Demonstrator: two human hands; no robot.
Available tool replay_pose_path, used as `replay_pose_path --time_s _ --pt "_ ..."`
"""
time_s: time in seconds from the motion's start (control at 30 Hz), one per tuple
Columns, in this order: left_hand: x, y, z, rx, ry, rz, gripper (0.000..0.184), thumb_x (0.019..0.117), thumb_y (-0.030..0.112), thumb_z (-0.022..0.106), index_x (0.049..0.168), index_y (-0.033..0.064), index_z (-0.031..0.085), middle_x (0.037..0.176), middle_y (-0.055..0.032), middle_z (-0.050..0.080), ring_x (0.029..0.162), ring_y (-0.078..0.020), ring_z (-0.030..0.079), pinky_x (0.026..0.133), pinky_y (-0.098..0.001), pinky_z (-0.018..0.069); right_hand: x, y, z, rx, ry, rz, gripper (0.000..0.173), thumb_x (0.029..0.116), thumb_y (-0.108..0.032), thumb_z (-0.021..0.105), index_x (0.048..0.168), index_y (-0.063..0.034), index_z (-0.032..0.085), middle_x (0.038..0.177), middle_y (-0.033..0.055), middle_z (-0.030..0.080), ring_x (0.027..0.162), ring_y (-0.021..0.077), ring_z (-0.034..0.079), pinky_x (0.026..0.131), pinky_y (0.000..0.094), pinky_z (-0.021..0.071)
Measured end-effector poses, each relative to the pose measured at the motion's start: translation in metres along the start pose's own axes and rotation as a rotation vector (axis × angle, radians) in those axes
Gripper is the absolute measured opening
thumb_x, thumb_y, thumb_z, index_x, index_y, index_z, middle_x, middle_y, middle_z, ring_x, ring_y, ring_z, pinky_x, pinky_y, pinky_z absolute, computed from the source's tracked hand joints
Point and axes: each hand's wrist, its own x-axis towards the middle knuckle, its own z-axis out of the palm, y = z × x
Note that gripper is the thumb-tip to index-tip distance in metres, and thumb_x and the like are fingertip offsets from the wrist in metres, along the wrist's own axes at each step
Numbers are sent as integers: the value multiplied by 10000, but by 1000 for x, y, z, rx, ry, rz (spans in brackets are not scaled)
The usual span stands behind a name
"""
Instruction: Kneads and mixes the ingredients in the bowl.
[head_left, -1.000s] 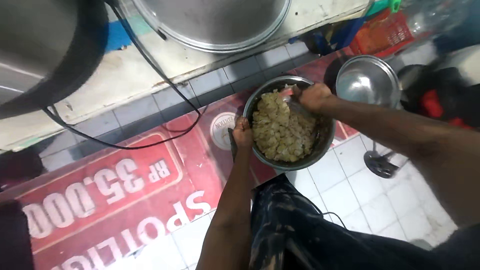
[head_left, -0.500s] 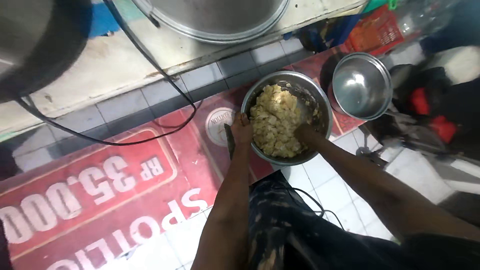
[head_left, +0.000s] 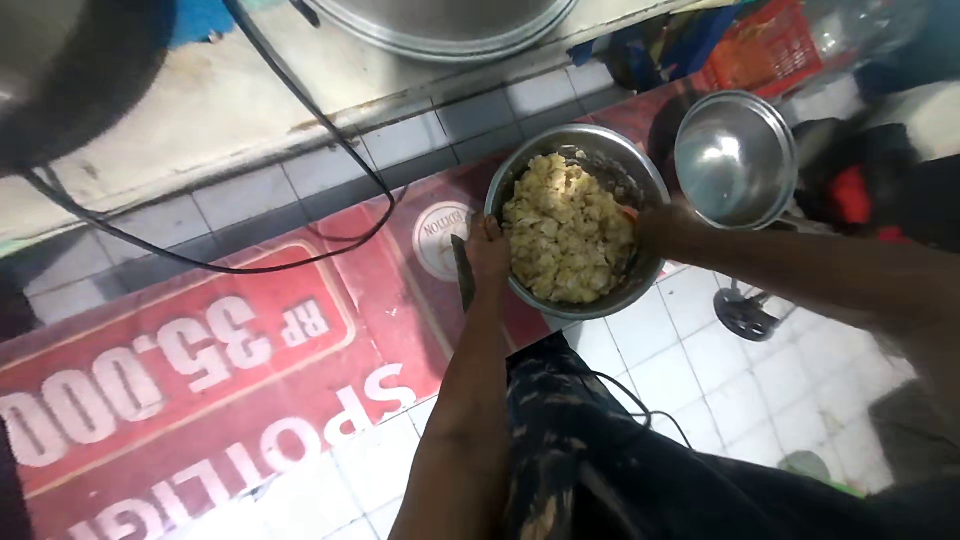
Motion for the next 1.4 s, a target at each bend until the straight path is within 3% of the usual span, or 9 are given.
replay_pose_path --time_s 0.07,0.17,0.47,0.57,0.7,0.9,1.03,1.13,1.4 --pt "2 3 2 -9 19 -13 371 1115 260 423 1331 17 602 1094 -237 698 1008 -366 690 903 -549 537 28 15 52 -57 -112 -53 240 985 -175 665 1126 14 711 1159 267 684 1095 490 657 876 687 525" --pt "7 4 5 -99 27 -41 373 1106 211 429 1335 -18 617 1187 -226 692 1109 -309 669 1007 -479 500 57 22 105 205 -240 -61 333 953 -182 730 1194 43 680 1198 269 672 1157 452 630 990 658 481" --pt "4 2 9 -241 43 -65 357 1111 201 422 1288 -20 638 1121 -201 695 1026 -238 669 952 -434 521 60 -14 102 668 -184 77 432 1077 -240 550 1309 124 568 1332 333 586 1272 464 563 1079 616 436" --pt "5 -6 11 -274 44 -31 344 1111 190 415 1272 -22 632 1073 -199 690 972 -241 672 906 -442 538 83 -30 83 569 -74 -73 383 1087 -187 517 1250 140 632 1326 347 600 1294 495 549 1113 626 409" --pt "7 -11 15 -315 47 -33 314 1107 174 416 1186 -29 642 970 -142 664 876 -160 640 848 -363 542 86 -55 22 489 -122 -22 307 1022 -183 599 1150 90 655 1211 298 651 1172 455 630 969 661 488" --pt "5 -5 10 -258 77 -60 354 1109 180 408 1275 -32 639 1131 -192 697 1048 -218 670 973 -412 519 57 -32 -58 -98 -276 -39 243 958 -114 674 1067 104 676 1171 314 652 1145 491 617 916 711 467" --pt "5 -7 13 -298 104 -39 323 1098 160 432 1216 -42 655 1085 -171 689 987 -172 655 932 -363 518 59 10 -1 -294 -261 -213 197 918 -120 729 1032 40 724 1095 271 691 1087 485 648 868 705 495" --pt "-7 -15 13 -341 100 21 313 1105 213 452 1244 15 652 1086 -141 685 948 -152 654 882 -349 542 70 38 84 -104 -165 -334 244 882 -233 798 1022 -39 752 1018 207 726 999 444 692 847 706 531" --pt "-1 -8 16 -497 178 23 265 1081 138 460 1019 -10 670 880 -7 627 814 -2 575 799 -215 502 60 -12 100 179 -280 -340 328 1001 -209 644 1214 39 674 1184 285 676 1155 479 634 968 688 473"
